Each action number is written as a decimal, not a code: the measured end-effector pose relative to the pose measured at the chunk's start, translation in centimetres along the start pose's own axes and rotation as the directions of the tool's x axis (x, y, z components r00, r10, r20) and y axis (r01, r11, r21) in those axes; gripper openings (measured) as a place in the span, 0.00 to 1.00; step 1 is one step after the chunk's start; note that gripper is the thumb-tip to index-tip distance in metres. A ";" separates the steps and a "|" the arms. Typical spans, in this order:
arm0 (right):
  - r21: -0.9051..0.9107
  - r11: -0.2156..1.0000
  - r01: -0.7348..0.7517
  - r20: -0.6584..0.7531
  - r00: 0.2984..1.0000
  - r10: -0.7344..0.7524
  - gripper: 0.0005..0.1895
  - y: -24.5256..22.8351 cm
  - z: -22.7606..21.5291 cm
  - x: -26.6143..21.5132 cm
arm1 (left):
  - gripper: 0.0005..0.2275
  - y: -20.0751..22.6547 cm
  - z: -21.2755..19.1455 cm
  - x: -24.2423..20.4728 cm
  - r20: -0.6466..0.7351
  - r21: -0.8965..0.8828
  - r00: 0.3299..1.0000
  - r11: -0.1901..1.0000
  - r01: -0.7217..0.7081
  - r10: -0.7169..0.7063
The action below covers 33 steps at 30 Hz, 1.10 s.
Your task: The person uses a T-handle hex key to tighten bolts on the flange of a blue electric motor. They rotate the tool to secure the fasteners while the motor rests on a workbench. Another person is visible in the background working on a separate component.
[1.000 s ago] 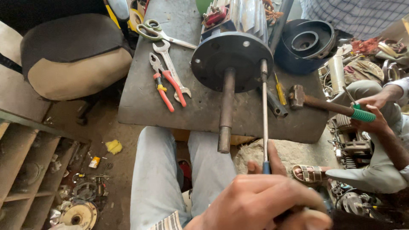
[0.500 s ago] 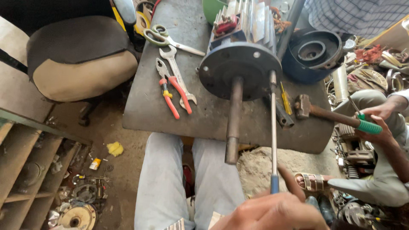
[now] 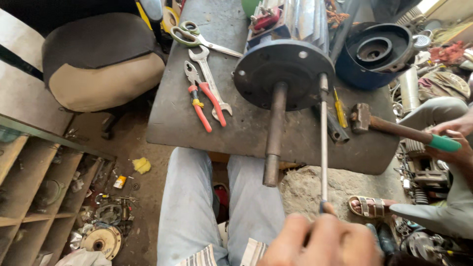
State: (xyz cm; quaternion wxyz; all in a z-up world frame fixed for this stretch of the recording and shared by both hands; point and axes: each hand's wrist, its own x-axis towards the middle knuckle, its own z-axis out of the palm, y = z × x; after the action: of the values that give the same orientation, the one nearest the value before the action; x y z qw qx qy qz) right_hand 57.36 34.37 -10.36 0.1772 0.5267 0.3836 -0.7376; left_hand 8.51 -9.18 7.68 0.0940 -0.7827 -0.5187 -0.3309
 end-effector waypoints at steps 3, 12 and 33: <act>0.076 0.997 -0.010 -0.054 0.998 0.014 0.28 1.5 -0.2 -0.1 | 0.07 0.0 -0.2 -0.5 -0.044 0.042 0.998 0.998 0.045 -0.043; 0.190 0.982 0.001 -0.073 0.997 0.014 0.27 2.6 -1.5 2.1 | 0.07 -1.7 -1.2 -0.7 -0.097 0.131 0.976 0.974 -0.183 0.196; 0.186 0.886 0.424 0.149 0.880 -0.452 0.26 3.4 0.6 1.5 | 0.05 -4.0 -2.9 -0.1 -0.156 -0.140 0.959 0.956 -0.257 0.235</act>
State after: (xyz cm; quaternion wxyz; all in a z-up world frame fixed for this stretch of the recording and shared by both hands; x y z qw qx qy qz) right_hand 58.66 31.90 -12.90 0.0013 0.3658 0.4185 -0.8313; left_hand 3.79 -8.91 8.99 0.1076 -0.8215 -0.3812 -0.4101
